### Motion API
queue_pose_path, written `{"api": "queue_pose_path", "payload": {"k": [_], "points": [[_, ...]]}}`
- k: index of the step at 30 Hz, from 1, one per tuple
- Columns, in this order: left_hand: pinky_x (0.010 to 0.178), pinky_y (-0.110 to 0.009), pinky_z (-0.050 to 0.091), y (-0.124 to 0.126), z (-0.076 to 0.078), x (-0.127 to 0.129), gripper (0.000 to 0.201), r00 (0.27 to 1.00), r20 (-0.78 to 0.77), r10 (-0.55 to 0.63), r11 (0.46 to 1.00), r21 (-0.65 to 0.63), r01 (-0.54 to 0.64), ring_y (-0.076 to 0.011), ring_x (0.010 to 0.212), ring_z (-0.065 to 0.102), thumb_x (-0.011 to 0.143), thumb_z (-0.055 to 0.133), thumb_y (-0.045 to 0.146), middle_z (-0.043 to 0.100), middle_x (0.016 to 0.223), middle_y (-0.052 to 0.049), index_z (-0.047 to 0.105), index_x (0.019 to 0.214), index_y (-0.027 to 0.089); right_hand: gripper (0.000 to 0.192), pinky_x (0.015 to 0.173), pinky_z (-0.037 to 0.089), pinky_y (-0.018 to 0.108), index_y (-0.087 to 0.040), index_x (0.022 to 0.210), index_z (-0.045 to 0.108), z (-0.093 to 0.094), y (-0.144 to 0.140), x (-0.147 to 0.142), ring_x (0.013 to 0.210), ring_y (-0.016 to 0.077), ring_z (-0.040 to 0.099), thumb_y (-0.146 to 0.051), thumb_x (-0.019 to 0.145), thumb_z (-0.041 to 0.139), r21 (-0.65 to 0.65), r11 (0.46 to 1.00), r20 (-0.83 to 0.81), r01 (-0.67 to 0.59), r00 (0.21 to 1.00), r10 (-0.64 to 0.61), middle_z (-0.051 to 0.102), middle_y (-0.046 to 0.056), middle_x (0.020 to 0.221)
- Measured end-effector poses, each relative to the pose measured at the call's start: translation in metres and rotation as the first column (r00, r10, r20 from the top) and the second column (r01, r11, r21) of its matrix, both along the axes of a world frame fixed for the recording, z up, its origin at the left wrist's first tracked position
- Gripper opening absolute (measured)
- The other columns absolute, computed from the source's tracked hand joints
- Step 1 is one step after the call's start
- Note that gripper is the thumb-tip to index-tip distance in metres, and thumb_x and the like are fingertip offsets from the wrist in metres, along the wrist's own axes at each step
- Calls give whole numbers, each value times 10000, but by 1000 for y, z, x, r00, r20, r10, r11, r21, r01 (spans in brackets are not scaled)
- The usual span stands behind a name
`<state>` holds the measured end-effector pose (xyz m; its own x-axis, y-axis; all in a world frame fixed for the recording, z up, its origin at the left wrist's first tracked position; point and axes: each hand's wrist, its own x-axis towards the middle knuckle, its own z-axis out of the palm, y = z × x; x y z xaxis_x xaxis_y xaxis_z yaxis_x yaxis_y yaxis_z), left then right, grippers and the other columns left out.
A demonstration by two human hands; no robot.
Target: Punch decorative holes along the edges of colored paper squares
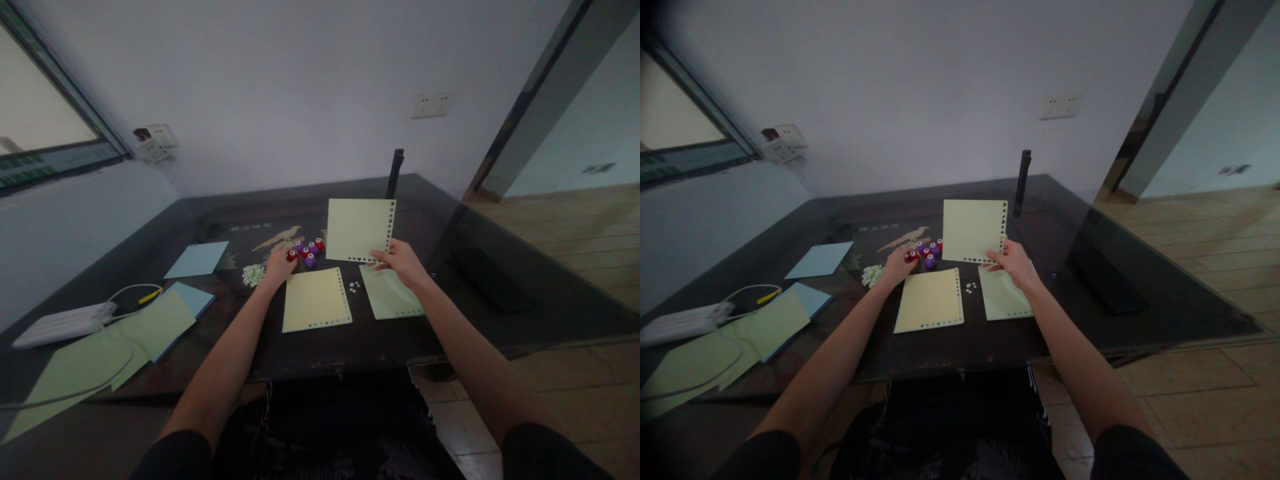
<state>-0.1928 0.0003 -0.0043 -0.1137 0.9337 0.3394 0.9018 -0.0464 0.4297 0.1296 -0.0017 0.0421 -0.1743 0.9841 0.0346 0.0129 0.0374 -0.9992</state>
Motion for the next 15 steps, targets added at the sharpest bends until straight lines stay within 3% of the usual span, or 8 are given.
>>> {"api": "queue_pose_path", "payload": {"k": [3, 8, 11, 15], "points": [[873, -371, 449, 0, 5, 3, 460, 999, 9, 52, 997, 57, -53, -265, 996, 570, 766, 610, 375, 617, 1054, -135, 556, 1153, 133, 322, 522, 560, 289, -161, 883, 605, 2, -2, 0, 624, 194, 676, -288, 613, 728, -2, 1000, -22, -3, 1000, 3, 714, 85, 844], [892, -396, 430, 13, 19, 10, 372, 993, -17, 116, 991, 69, -115, -277, 1065, 555, 806, 551, 355, 623, 1105, -125, 571, 1131, 175, 221, 531, 571, 293, -161, 802, 639, -1, 0, 1, 628, 181, 670, -242, 615, 727, -5, 1000, -50, 17, 999, -17, 715, 68, 820], [844, -386, 447, 30, 24, 10, 343, 992, -39, 123, 991, -50, -125, -285, 1013, 589, 807, 540, 393, 649, 1068, -143, 626, 1055, 172, 205, 542, 574, 296, -155, 775, 663, -2, 1, 2, 646, 179, 662, -223, 597, 738, 4, 1000, -75, 28, 997, -27, 715, 71, 808], [754, -392, 463, 48, 28, 6, 381, 993, -29, 115, 962, -247, -119, -309, 873, 636, 776, 556, 504, 690, 870, -162, 695, 848, 157, 216, 562, 574, 293, -140, 764, 682, -1, 0, 1, 652, 169, 653, -233, 580, 744, -4, 1000, -101, 21, 995, -21, 711, 74, 788]]}}
